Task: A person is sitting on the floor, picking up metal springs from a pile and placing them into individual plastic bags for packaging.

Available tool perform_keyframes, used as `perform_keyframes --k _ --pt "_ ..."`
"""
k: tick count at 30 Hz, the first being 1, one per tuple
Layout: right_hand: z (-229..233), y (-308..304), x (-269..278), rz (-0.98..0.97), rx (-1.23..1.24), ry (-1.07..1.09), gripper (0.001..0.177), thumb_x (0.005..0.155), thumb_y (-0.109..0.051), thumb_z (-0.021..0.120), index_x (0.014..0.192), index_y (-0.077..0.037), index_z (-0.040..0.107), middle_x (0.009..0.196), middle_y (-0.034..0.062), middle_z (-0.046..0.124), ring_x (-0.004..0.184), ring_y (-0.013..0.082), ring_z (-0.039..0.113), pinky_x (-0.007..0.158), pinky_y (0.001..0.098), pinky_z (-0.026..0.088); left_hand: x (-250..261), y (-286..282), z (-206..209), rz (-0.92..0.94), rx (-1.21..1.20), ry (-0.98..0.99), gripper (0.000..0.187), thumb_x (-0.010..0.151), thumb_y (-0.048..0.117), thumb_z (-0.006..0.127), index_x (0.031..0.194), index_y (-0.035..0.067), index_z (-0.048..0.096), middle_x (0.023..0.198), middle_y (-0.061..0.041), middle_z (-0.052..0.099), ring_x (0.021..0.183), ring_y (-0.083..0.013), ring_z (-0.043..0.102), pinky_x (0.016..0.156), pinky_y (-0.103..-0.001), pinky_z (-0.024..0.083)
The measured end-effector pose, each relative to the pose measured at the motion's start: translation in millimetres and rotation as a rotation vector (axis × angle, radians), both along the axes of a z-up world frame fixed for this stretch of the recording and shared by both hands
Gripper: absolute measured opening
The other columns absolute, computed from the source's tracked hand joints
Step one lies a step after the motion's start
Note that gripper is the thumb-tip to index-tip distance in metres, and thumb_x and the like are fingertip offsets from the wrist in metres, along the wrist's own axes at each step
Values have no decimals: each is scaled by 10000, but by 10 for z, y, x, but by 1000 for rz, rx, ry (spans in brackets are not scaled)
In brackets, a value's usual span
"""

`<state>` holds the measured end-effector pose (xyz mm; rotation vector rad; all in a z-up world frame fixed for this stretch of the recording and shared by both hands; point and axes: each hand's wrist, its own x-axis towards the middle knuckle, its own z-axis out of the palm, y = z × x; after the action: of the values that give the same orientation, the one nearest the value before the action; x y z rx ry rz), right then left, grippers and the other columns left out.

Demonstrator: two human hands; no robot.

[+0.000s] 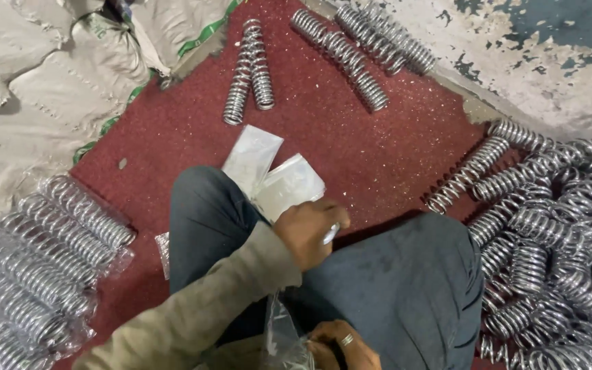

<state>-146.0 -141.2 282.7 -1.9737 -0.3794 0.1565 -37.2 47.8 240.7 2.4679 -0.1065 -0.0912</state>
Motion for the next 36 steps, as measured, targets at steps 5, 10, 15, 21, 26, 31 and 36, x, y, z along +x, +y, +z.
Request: perform_keyframes --k 5,10,15,21,26,31,36 --pt "175 -52 250 73 -42 -213 297 991 -288 570 742 -171 682 951 -10 748 829 167 682 775 333 502 519 -300 229 -238 20 -96 311 770 -59 533 964 179 478 909 -31 493 580 -358 517 491 -519 384" --pt "469 -311 442 119 -86 -247 281 1006 -312 551 830 -171 720 806 -24 672 737 166 564 712 341 410 605 -461 132 -235 182 -100 434 759 -63 626 1077 210 514 1055 -32 544 902 -323 598 620 -502 499" --pt "456 -531 601 177 19 -358 152 988 -229 616 957 -106 699 899 24 714 856 193 605 837 311 454 547 -421 42 -160 289 -154 590 734 -44 676 1232 244 545 1224 -26 521 1058 -303 573 706 -508 563" --pt "627 -519 729 -38 376 -68 78 984 -143 650 967 -92 594 711 25 606 684 104 585 671 253 476 -119 -653 529 -150 -94 -658 416 908 250 751 1299 193 620 1423 -28 583 1379 -302 511 1086 -478 414" --pt "557 -437 742 -83 203 -177 96 947 -184 685 901 -116 635 915 8 622 895 134 609 868 280 491 -703 -1102 569 198 -1300 -380 92 1004 164 655 1047 83 669 1158 -134 638 1094 -200 644 912 -319 524" --pt "232 -458 843 -132 619 435 117 916 -70 740 853 -42 645 701 46 571 641 140 543 648 276 435 -720 -692 250 24 -1330 86 320 1061 348 512 995 58 632 818 -82 673 774 -156 644 790 -304 524" --pt "52 -328 1057 -36 395 547 118 922 -57 754 826 -16 700 647 60 563 611 150 553 642 273 430 -394 -410 90 105 -1196 -61 468 1071 428 458 741 121 585 688 -18 587 738 -155 601 848 -330 520"
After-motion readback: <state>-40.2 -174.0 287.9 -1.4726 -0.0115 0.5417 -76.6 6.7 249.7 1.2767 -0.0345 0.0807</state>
